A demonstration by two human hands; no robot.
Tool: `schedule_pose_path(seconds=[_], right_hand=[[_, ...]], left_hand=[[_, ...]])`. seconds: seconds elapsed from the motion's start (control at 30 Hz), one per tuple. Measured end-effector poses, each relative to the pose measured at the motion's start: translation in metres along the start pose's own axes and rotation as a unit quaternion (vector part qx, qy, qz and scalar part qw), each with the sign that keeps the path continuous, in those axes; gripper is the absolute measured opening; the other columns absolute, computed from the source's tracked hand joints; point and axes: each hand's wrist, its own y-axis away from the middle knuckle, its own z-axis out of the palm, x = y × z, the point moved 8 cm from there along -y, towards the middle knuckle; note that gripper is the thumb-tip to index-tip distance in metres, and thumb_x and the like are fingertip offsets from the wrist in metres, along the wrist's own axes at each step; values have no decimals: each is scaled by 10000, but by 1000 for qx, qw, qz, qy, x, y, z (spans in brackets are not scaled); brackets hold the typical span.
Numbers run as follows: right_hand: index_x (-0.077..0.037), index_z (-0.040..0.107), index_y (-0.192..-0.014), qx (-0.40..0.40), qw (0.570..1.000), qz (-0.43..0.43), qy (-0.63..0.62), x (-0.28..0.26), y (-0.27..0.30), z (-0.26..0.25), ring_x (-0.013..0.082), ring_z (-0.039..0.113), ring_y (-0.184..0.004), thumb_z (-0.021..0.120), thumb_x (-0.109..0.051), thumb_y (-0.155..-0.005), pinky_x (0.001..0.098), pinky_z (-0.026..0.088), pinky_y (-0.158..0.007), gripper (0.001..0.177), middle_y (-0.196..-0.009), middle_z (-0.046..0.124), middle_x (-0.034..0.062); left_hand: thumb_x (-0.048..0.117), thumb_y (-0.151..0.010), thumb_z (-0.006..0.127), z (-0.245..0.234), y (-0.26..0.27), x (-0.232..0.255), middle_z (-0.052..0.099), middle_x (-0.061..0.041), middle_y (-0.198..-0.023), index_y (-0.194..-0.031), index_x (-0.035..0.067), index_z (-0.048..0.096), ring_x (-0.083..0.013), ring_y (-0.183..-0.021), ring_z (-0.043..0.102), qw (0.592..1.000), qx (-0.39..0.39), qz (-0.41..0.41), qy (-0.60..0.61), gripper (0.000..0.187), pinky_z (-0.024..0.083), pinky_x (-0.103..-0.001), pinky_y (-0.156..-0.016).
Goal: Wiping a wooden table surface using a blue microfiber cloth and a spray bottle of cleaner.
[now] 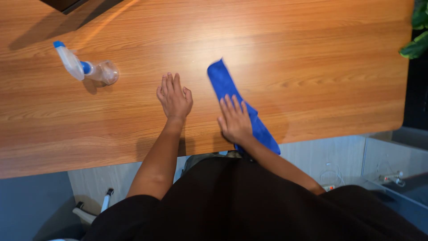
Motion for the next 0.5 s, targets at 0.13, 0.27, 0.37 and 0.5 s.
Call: schedule_pose_path(seconds=[0.13,0.27,0.37,0.5], right_hand=[[-67,417,-1549,-37,999,-32,-2,-19,59,11,353,322,-1515,513,-388,-1013,548,203,-1231,633,-1615,402,153],[-80,421,-1549,-69,992,-102,-18,-27,87,22,336,321,-1513,499,-394,-1026,534,205,-1219,616,-1609,411,129],[-100,420,-1560,-66,989,-133,-24,-26,89,18,317,325,-1516,475,-377,-1045,527,201,-1229,587,-1616,414,117],[-123,424,-1559,-71,990,-118,-19,-6,90,8,306,331,-1511,464,-360,-1042,521,195,-1230,571,-1615,412,117]], left_hand=[[241,-962,521,-2,4,1,457,-222,-1564,-1469,32,521,-362,-1503,332,1000,-11,-12,9,548,208,-576,-1190],[235,-962,529,-1,5,-1,452,-228,-1566,-1472,33,516,-367,-1502,333,1000,-7,-11,16,549,203,-576,-1183],[229,-965,536,-1,3,0,452,-226,-1567,-1470,33,519,-371,-1507,334,1000,4,-7,16,542,211,-572,-1185],[234,-959,550,-3,3,3,466,-226,-1548,-1459,31,531,-368,-1502,342,1000,5,1,8,540,217,-576,-1179]])
